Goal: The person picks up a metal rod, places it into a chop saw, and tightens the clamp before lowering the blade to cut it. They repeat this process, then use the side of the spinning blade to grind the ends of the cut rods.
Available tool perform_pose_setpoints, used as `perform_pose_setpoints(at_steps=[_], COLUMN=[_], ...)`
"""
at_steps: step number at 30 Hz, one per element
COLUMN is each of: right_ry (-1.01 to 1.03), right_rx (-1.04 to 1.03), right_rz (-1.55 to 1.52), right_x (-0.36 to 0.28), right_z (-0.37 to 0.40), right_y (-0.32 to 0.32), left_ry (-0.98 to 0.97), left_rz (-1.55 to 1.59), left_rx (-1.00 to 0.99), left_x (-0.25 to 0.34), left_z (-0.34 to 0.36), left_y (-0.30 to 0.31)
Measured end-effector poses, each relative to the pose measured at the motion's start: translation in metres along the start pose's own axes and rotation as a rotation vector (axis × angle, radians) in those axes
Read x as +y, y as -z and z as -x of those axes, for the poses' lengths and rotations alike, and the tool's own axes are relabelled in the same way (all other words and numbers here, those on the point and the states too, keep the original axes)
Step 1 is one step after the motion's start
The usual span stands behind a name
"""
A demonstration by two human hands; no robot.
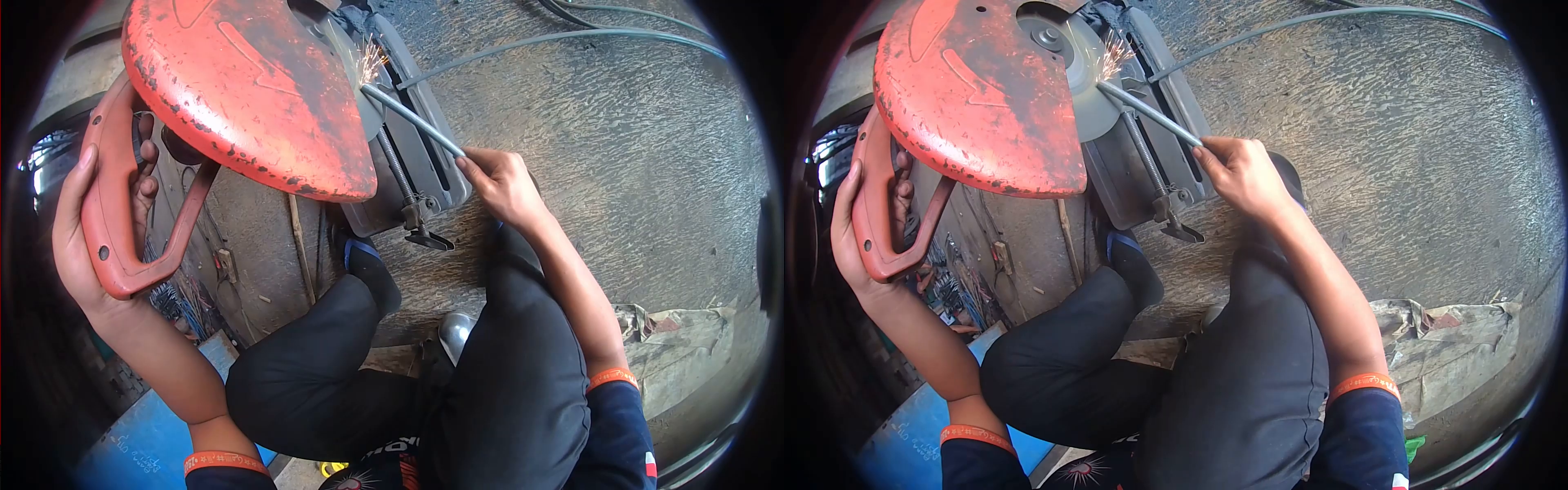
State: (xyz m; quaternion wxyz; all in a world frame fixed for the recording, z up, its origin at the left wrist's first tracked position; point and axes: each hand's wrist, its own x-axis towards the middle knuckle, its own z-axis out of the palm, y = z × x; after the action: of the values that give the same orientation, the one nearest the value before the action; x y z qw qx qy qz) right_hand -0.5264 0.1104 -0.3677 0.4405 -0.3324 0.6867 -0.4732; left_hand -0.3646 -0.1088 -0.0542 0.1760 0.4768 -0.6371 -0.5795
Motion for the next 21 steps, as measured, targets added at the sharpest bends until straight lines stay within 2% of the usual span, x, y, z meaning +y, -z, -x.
perform_pose_setpoints(at_steps=[2,3,5,10,12,21], right_ry=[0.022,0.045,0.064,0.156,0.275,0.388], right_rx=[0.008,0.016,0.022,0.073,0.144,0.190], right_rz=[0.015,0.030,0.052,0.093,0.134,0.377], right_x=[-0.004,-0.006,-0.007,0.002,0.007,0.008], right_z=[0.000,0.001,0.001,0.000,-0.001,0.001], right_y=[0.000,0.000,0.000,-0.005,-0.007,-0.007], left_ry=[-0.036,-0.034,-0.002,-0.002,0.004,-0.009], left_rz=[-0.017,-0.017,-0.006,0.001,0.001,-0.035], left_rx=[0.110,0.110,-0.038,-0.015,-0.022,0.036], left_x=[-0.002,-0.001,0.000,0.000,0.000,0.000], left_z=[0.001,0.000,-0.001,-0.001,0.000,0.000], left_y=[-0.008,-0.005,0.005,0.006,0.005,0.003])
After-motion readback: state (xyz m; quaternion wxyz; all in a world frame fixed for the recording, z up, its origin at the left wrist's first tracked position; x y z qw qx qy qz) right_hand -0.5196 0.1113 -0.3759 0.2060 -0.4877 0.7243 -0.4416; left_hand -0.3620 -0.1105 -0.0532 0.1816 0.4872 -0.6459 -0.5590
